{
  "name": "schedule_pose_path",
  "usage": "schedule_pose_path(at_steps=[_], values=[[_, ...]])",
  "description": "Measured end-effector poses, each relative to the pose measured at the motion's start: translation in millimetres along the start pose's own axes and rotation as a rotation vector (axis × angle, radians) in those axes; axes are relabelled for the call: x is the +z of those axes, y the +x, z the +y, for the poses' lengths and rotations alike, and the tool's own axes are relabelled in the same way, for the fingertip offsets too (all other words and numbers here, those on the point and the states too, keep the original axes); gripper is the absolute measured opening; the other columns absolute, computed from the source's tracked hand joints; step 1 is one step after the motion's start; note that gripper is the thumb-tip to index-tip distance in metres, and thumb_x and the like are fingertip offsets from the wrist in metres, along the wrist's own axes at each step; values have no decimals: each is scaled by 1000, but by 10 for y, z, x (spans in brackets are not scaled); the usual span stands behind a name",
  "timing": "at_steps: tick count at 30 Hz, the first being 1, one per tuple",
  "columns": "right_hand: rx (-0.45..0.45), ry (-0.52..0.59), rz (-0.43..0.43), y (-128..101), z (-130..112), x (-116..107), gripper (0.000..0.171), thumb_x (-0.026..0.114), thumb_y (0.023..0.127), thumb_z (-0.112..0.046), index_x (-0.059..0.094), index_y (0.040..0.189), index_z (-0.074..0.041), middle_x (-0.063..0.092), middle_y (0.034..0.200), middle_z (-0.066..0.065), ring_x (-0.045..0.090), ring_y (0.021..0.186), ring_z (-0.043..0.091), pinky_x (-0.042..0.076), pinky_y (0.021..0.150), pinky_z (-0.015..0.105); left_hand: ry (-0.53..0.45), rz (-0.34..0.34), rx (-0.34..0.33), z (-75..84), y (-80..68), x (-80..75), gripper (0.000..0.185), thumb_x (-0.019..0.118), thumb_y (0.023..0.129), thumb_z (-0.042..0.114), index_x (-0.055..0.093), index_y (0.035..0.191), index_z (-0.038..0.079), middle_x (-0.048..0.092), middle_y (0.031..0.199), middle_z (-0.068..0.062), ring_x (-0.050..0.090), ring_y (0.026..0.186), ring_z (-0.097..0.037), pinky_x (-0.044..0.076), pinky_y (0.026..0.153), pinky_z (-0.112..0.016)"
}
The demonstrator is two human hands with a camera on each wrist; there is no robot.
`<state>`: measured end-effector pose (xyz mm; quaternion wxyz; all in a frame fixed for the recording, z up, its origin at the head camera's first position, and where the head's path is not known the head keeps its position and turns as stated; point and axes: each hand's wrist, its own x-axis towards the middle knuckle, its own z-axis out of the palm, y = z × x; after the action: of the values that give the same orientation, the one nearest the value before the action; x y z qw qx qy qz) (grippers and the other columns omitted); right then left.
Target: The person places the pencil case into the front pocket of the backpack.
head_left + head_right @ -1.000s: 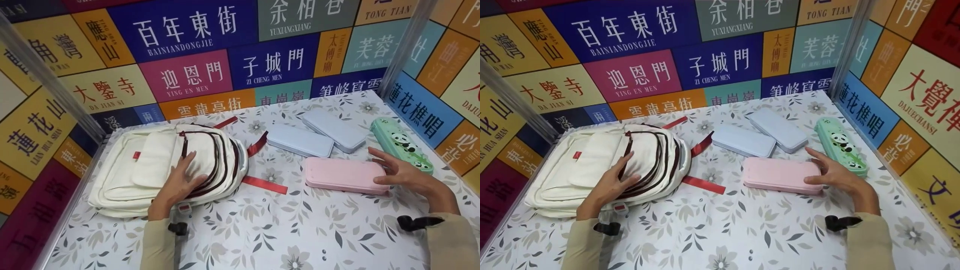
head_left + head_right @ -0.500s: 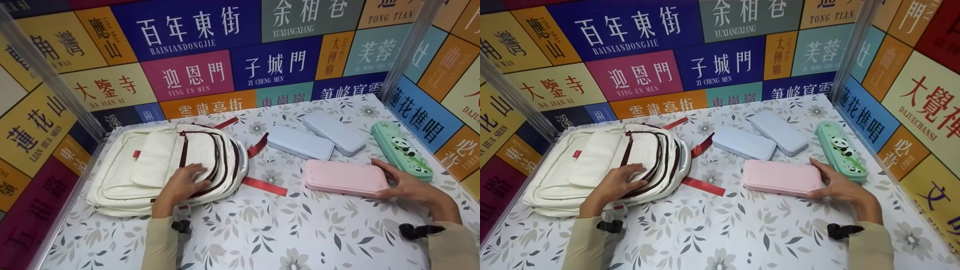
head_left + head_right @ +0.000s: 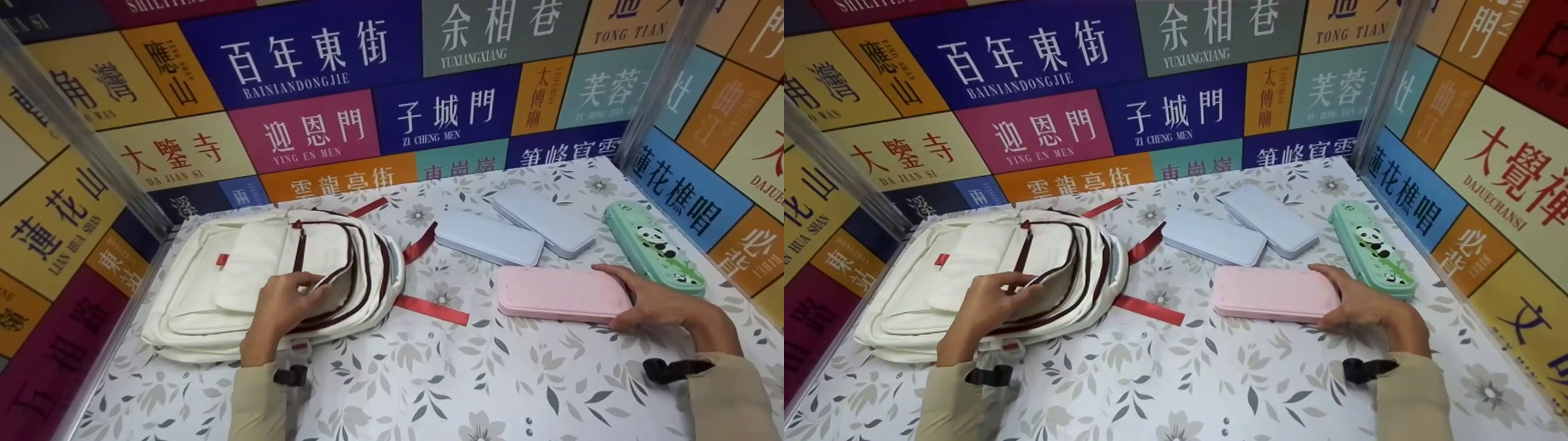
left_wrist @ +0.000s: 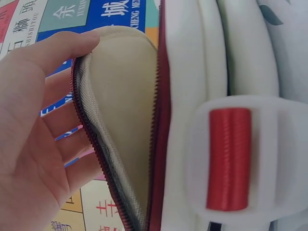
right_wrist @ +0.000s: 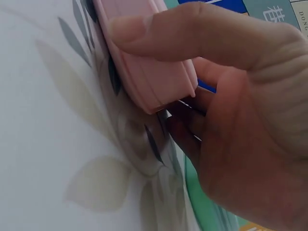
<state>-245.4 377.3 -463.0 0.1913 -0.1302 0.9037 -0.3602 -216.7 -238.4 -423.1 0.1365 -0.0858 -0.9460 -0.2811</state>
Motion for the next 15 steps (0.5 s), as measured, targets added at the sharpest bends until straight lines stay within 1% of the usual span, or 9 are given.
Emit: schedule_pose_path(at_steps=[2,3,5,7,9,10,11,13,15], values=[[-16,23,14,-2,25,3,110,86,71,-20,20,159,-17,17,159,31,25,137,50,25,106,75,-17,22,2,-10,-12,-14,18,79,86,26,81,98,13,79,96,-3,73,89,-28,58,81,-48],[-24,36,24,-4,36,5,109,86,71,-20,21,158,-17,18,159,30,26,136,46,26,106,73,-26,31,3,-13,-14,-21,18,80,86,26,81,98,13,79,95,-4,73,87,-27,58,80,-48],[-42,62,45,-8,55,7,106,85,72,-19,23,158,-18,20,159,28,30,134,31,30,106,64,-36,43,4,-17,-19,-31,17,80,85,26,81,97,13,79,93,-3,73,86,-26,58,79,-46],[-53,93,57,-11,66,9,103,84,74,-19,24,158,-20,21,159,26,34,128,13,34,107,48,-40,45,1,-21,-22,-38,17,80,85,26,81,96,13,79,91,-3,73,84,-25,58,76,-44],[-68,140,66,-4,72,13,101,83,76,-16,23,158,-20,25,157,22,37,118,-1,37,102,28,-36,37,-8,-23,-22,-42,17,80,85,27,80,96,13,79,90,-3,72,82,-24,57,74,-41],[-77,173,66,3,73,15,100,82,77,-14,22,158,-19,27,156,20,38,115,-5,38,98,21,-36,32,-15,-21,-20,-45,18,80,85,27,80,96,13,79,89,-3,72,81,-23,57,72,-40],[-84,206,67,10,71,17,99,81,78,-12,22,158,-18,30,154,16,40,113,-7,38,93,14,-37,29,-19,-21,-18,-46,18,80,85,28,80,96,14,78,88,-3,71,79,-23,56,71,-38],[-106,272,71,28,62,23,98,78,79,-7,20,158,-16,34,148,7,44,112,-7,40,89,7,-36,25,-26,-19,-12,-48,18,80,85,28,80,96,14,78,86,-3,70,78,-22,55,69,-36],[-126,329,79,47,43,33,95,75,81,-4,21,157,-16,38,141,-2,48,112,-3,44,89,9,-38,26,-23,-20,-5,-49,16,80,85,29,80,95,15,78,84,-2,70,76,-21,54,68,-35]])
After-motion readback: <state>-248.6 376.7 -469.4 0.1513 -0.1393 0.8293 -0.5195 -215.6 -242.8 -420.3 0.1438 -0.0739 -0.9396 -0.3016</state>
